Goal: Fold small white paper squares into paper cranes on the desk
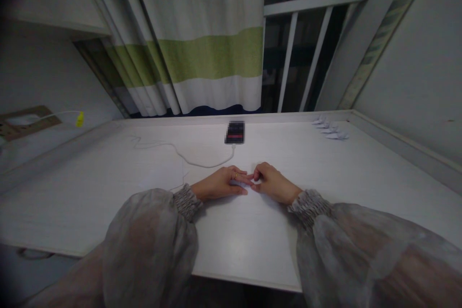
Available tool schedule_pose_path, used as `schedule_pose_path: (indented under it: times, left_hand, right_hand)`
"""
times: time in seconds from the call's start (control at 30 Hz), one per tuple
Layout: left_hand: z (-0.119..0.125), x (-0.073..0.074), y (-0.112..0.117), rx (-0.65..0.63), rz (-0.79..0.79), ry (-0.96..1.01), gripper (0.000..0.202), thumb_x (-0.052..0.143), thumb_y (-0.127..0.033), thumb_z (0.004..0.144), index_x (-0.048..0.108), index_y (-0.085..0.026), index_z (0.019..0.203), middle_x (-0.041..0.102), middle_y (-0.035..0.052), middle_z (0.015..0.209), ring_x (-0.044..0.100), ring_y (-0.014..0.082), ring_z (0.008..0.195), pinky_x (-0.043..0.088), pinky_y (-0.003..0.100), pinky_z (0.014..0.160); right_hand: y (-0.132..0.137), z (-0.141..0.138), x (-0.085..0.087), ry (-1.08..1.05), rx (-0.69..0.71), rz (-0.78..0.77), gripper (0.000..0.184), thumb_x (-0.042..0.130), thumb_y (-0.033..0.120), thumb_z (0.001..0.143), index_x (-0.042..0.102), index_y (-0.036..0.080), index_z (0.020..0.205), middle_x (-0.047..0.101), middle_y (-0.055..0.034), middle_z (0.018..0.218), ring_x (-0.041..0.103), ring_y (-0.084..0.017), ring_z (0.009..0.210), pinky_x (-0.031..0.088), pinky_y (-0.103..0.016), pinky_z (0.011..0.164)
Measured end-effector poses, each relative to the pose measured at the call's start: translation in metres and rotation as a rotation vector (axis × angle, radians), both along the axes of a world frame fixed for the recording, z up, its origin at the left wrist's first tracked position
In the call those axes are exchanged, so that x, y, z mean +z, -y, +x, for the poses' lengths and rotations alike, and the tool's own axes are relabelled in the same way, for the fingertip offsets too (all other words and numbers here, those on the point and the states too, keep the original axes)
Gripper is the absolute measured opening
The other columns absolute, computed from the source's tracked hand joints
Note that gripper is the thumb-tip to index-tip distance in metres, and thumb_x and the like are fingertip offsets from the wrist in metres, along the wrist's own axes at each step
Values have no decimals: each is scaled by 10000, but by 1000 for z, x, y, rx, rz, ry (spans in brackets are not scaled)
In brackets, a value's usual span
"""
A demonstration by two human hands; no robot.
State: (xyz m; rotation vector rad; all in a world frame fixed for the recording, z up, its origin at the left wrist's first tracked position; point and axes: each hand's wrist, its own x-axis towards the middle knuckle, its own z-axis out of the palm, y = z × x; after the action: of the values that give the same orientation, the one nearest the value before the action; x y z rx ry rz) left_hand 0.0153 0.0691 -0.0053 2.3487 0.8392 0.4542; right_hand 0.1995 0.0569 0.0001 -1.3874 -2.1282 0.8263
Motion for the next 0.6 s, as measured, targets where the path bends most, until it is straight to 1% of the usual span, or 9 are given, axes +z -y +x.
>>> schedule_pose_path:
  times: [0.17, 0.33, 0.6]
  left_hand:
    - [-1, 3, 1, -11, 5, 14, 378, 619, -269, 697, 589, -163, 1059, 599, 81, 1093, 512, 173, 1033, 347, 291, 917]
    - [-2, 3, -2, -64, -3, 7, 399, 620, -267, 699, 569, -189, 1087, 583, 70, 1122, 505, 180, 1051, 326, 308, 934]
    - [-3, 7, -3, -82, -42, -39, 449, 643, -213, 674, 542, -205, 1111, 540, 67, 1185, 453, 192, 1124, 293, 347, 972]
  right_hand:
    - [-2, 4, 0, -47, 61, -25, 82, 485, 133, 619, 464, 186, 678, 520, -6, 738, 517, -158, 735, 414, -301, 695]
    - [-2, 4, 0, -67, 75, -35, 104, 480, 101, 616, 476, 183, 681, 540, -14, 767, 538, -165, 771, 422, -319, 739]
    - [-1, 4, 1, -66, 78, -24, 129, 470, 75, 603, 493, 181, 671, 542, -19, 764, 535, -169, 771, 427, -321, 734]
